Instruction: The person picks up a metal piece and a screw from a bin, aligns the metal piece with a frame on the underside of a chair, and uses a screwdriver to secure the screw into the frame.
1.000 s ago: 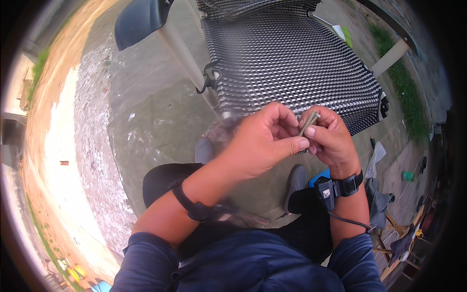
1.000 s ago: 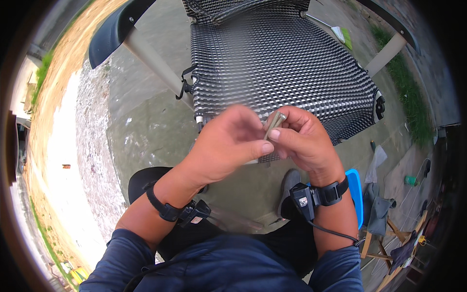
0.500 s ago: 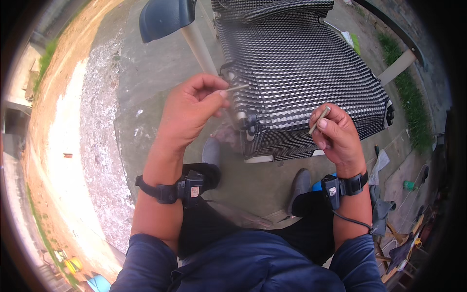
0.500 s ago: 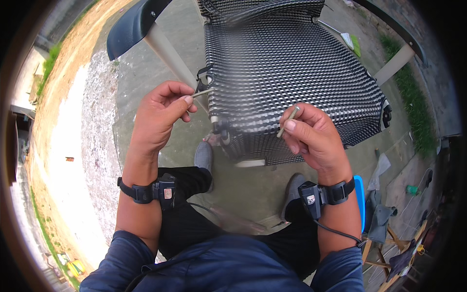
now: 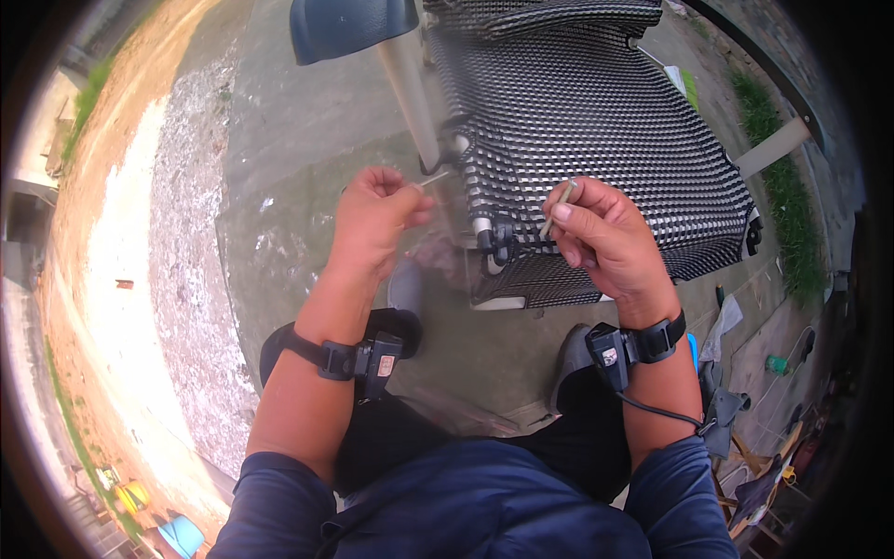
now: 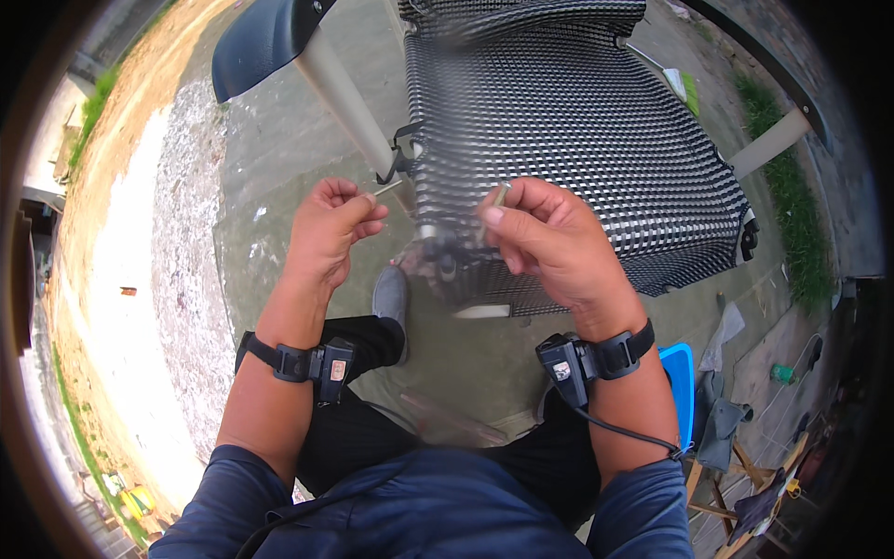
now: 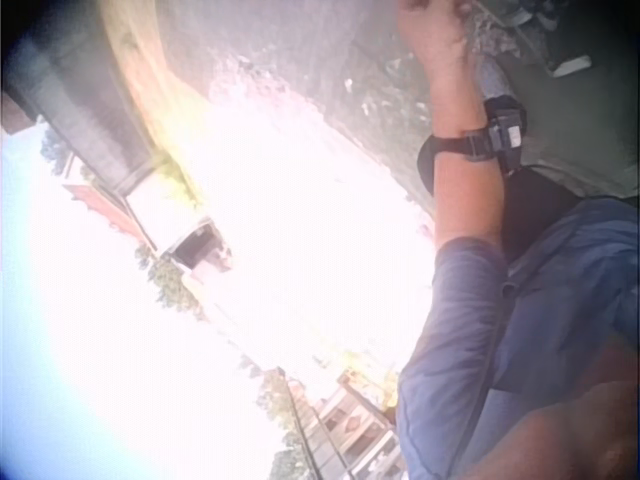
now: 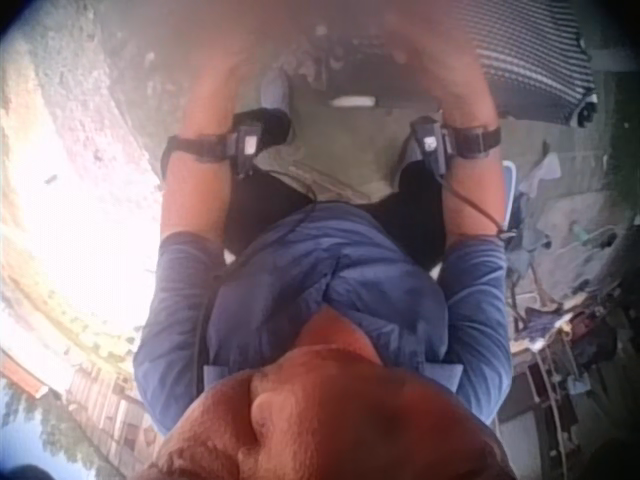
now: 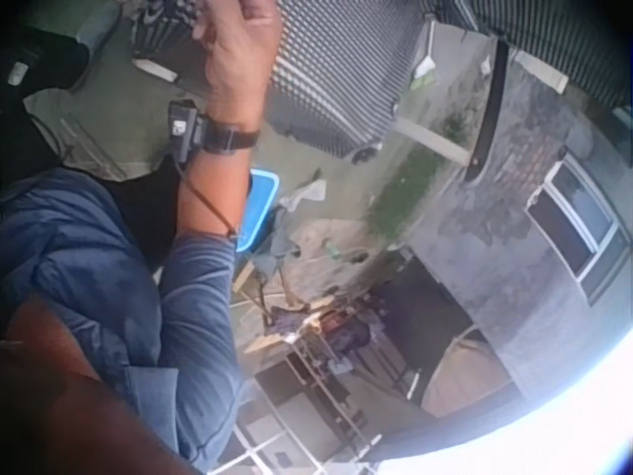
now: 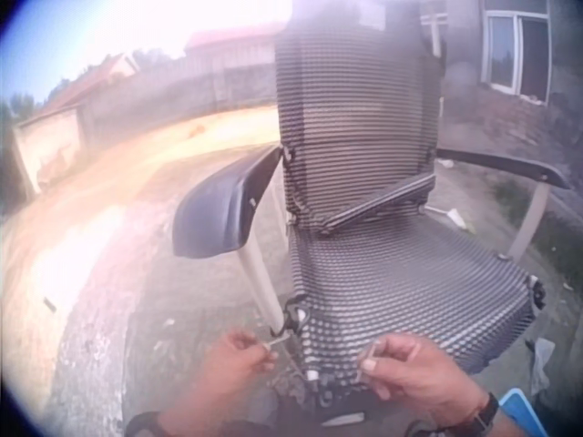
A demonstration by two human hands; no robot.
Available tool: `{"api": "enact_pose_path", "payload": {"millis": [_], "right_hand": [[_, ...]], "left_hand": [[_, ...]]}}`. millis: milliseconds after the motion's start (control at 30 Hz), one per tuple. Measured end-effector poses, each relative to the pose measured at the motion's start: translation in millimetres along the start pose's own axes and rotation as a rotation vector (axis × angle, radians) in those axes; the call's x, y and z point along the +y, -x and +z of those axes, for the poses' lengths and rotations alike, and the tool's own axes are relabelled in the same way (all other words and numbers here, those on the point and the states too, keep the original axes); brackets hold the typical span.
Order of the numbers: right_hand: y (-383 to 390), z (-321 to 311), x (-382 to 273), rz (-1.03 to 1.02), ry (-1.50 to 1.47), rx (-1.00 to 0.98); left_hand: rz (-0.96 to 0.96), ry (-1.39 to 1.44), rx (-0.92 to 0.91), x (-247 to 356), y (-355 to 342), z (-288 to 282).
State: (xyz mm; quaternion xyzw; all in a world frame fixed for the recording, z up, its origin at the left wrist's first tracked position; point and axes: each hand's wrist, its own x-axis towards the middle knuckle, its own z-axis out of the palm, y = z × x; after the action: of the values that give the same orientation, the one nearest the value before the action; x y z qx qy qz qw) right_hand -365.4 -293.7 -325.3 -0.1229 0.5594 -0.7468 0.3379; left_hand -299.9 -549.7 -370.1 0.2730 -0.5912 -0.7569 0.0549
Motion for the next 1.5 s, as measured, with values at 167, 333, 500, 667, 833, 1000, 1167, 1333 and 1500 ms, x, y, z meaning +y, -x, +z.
{"api": "enact_pose_path", "payload": {"millis": [167, 333, 500, 667, 833, 1000, 1167, 1333, 1500], "right_hand": [[-3.6, -2.1, 3.9, 0.009, 0.011, 0.030], [-4.5, -2.0, 3.2, 0.011, -0.006, -0.007], [-3.4, -3.2, 1.9, 0.033, 0.011, -0.001], [-0.9, -5.4, 5.3, 0.015, -0.007, 0.011], [1.3, -4.8, 3.3, 0.040, 0.003, 0.018], [2.7, -7.2, 3.1, 0.037, 0.022, 0.021], [2.1, -6.7, 3.4, 0.048, 0.017, 0.020], [0.2, -7.7, 5.2, 0.047, 0.013, 0.023], [-1.1, -8.0, 5.9, 0.051, 0.014, 0.022]], "left_hand": [[0.071, -0.125, -0.044, -16.1, -6.2, 10.9], [0.074, 0.087, -0.016, -24.3, -6.3, 26.8], [-0.021, 0.392, 0.053, -30.5, -2.8, 40.6], [-0.107, 0.473, 0.152, -23.7, 7.1, 51.9], [-0.169, 0.537, 0.220, -21.1, 10.9, 59.7], [-0.194, 0.524, 0.220, -16.4, 13.0, 66.6], [-0.191, 0.505, 0.214, -29.8, 4.9, 59.1], [-0.188, 0.572, 0.237, -31.0, 2.5, 59.3], [-0.189, 0.606, 0.245, -31.5, 1.0, 61.5]]}}
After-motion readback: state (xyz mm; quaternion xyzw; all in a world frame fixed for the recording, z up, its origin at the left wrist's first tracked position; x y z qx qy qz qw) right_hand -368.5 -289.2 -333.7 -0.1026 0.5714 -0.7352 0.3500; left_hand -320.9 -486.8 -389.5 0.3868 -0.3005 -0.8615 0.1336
